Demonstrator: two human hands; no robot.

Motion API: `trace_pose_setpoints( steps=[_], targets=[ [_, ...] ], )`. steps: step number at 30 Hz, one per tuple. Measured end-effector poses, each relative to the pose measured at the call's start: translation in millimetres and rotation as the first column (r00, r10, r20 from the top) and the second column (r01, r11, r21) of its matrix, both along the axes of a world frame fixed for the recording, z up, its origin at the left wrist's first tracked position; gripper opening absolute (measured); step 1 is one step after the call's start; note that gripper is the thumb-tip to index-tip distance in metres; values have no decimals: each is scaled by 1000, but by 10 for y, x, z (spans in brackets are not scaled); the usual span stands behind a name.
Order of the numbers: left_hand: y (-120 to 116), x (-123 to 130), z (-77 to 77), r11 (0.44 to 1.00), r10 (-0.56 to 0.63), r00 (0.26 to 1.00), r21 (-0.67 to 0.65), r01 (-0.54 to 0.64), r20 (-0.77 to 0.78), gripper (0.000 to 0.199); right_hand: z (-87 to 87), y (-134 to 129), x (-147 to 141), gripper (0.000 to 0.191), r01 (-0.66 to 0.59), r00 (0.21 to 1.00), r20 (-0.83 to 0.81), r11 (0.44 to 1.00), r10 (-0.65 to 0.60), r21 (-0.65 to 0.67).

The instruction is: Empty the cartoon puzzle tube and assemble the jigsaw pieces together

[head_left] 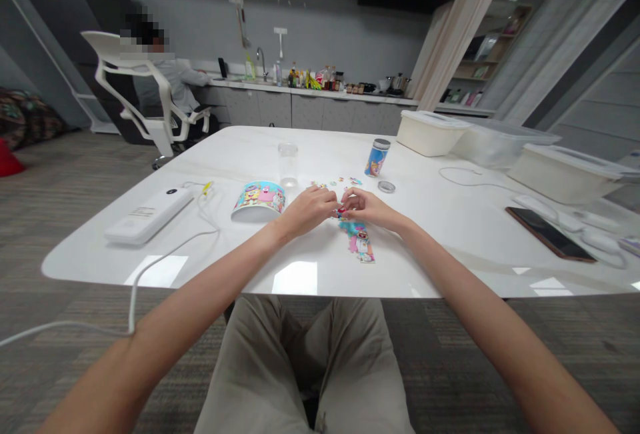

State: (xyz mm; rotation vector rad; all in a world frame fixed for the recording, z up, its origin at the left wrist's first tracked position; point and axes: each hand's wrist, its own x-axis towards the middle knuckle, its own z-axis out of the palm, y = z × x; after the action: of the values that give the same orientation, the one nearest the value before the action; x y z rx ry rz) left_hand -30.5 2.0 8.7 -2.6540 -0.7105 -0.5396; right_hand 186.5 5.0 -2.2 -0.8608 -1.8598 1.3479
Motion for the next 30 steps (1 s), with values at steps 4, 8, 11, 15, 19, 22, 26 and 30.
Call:
trace_pose_setpoints(
  steps=[4,8,11,15,19,22,26,30],
  targets=[
    [-21,-5,23,1000,1,1000,12,-1,13,11,6,-7,-19,36,7,1000,20,1000,-8,11],
    [-46,-2,44,1000,6,1000,25,-7,22,14,26,-9,-26,35,25,999,22,999,-25,29],
    [-49,5,40,999,10,1000,31,-10,-2,14,46,-23,-27,36,23,999,30,999,-24,24],
    [-49,8,35,999,8,1000,35,-8,0,12,58,-34,-21,38,40,998,45,999,-42,26],
    [-61,7,46,999,14,1000,35,-15,12,14,46,-18,-15,40,48,998,47,999,-48,-1],
    [-68,10,52,999,19,1000,40,-19,9,15,45,-12,-16,40,42,998,49,999,-42,9],
    [-70,16,53,998,25,999,55,-26,22,14,61,-23,-20,36,53,997,58,997,-57,59],
    [-74,20,50,996,35,999,75,-37,19,14,77,-37,-26,34,48,996,70,997,-52,59]
  ],
)
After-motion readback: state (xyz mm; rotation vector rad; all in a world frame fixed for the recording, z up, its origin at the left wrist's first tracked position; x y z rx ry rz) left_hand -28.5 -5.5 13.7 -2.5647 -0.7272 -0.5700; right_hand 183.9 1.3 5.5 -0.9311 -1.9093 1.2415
